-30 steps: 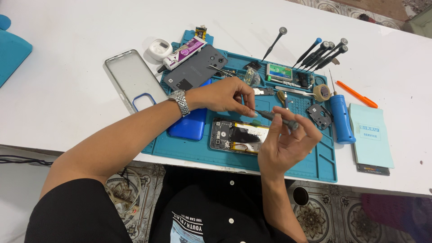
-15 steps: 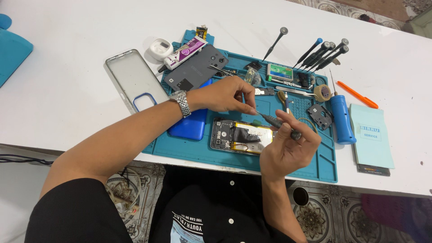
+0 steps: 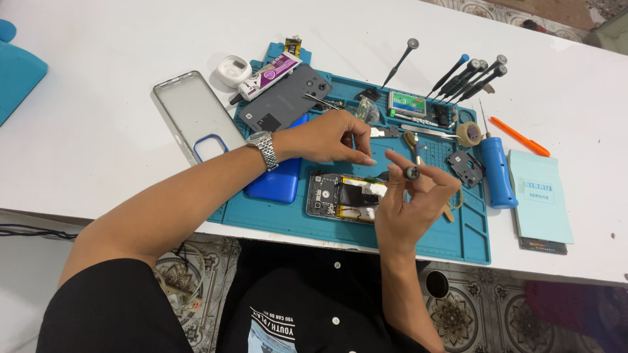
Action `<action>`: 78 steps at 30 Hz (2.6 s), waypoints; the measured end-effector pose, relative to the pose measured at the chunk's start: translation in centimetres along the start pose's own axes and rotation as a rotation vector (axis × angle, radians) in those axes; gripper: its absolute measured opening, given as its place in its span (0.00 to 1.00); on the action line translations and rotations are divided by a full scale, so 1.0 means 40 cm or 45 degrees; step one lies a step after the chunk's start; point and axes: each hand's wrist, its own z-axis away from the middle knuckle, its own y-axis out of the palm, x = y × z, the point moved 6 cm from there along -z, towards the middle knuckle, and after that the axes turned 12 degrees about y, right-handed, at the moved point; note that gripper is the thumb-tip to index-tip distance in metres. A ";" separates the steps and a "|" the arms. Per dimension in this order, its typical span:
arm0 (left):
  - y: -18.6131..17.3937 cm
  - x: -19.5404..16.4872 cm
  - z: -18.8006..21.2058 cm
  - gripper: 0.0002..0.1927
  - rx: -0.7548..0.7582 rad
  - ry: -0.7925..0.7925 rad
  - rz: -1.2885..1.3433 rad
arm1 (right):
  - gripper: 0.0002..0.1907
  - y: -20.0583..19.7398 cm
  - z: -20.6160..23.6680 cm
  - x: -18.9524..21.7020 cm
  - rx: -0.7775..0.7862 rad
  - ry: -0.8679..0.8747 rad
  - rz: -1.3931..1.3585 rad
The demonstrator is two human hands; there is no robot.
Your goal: The person repairs a disassembled smartphone on a blue silicone work mat, using a screwdriver to unscrew and remove small internal components from the phone body. They reposition the phone and continue driving screws on different parts of the device throughout the clip.
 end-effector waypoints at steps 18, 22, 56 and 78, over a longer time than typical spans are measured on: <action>0.008 -0.001 0.006 0.08 0.017 -0.005 0.061 | 0.25 0.013 0.011 0.014 0.090 -0.054 -0.161; 0.011 -0.009 0.006 0.10 0.035 0.041 0.113 | 0.25 0.013 0.010 0.007 0.077 -0.058 -0.150; 0.013 -0.023 0.008 0.10 0.095 -0.018 0.110 | 0.25 0.016 0.009 0.008 0.102 -0.046 -0.143; -0.008 0.053 -0.001 0.52 -0.098 -0.201 0.288 | 0.29 0.120 0.051 0.053 0.402 -0.239 -0.258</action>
